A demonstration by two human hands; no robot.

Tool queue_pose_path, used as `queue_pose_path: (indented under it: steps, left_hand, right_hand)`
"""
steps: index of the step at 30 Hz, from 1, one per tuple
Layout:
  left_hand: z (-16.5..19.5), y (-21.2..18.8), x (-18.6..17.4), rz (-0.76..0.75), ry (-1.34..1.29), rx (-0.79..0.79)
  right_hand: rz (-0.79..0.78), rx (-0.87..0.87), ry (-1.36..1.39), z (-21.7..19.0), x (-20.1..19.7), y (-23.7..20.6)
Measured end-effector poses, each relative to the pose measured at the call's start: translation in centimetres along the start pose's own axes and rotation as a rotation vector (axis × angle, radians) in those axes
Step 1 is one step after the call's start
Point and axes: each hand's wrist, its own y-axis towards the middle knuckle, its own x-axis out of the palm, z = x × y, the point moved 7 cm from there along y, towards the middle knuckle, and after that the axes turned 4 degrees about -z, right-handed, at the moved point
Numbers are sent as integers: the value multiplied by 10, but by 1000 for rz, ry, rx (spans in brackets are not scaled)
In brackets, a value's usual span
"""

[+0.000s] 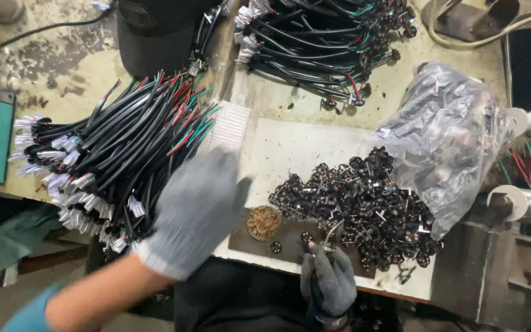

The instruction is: The person repeatedly picks up short multi-colored wires, aligns the exposed ends, and uses pliers to crimp small black connectors onto them. Finished wires are placed into a green bin on the left. The work is performed at a bench with many similar wires and connectors nearby.

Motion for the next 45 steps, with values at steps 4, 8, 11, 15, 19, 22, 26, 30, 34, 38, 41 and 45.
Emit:
queue_pose_path:
  steps: [4,8,11,15,19,22,26,30,34,38,41,45]
  left_hand:
    - [-54,-75,30,-25,279,-290]
    - [-80,-93,55,97,252,-368]
    - [-89,-92,43,84,160,-420]
    - [-99,-96,27,62,50,-398]
    - [-114,-103,32,95,23,-460]
    - [-103,-112,1,233,20,-430]
    - [-56,-132,-58,339,-489,-286]
    - [39,-169,12,-222,-1496,-179]
    - [61,-224,130,-303,-1615,-402]
    - [56,-265,179,-201,-1698,-659]
    - [46,-255,172,-150,-1738,-635]
    - [41,-218,148,-200,-1583,-410]
  right_hand:
    - [-203,196,104,18,8,-19]
    - [-139,327,423,25,3,-43]
    - [74,261,480,16,-8,-55]
    - [103,189,417,0,6,-65]
    - [34,260,797,9,28,-61]
    - [-68,223,837,4,24,-50]
    - [-109,246,976,-23,9,-49]
    - [165,410,994,-37,-7,-59]
    - [2,328,596,-47,-10,-42]
    - [305,490,1028,-22,-22,-39]
    - [-158,519,778,-38,8,-43]
    - [-226,438,577,-54,26,-51]
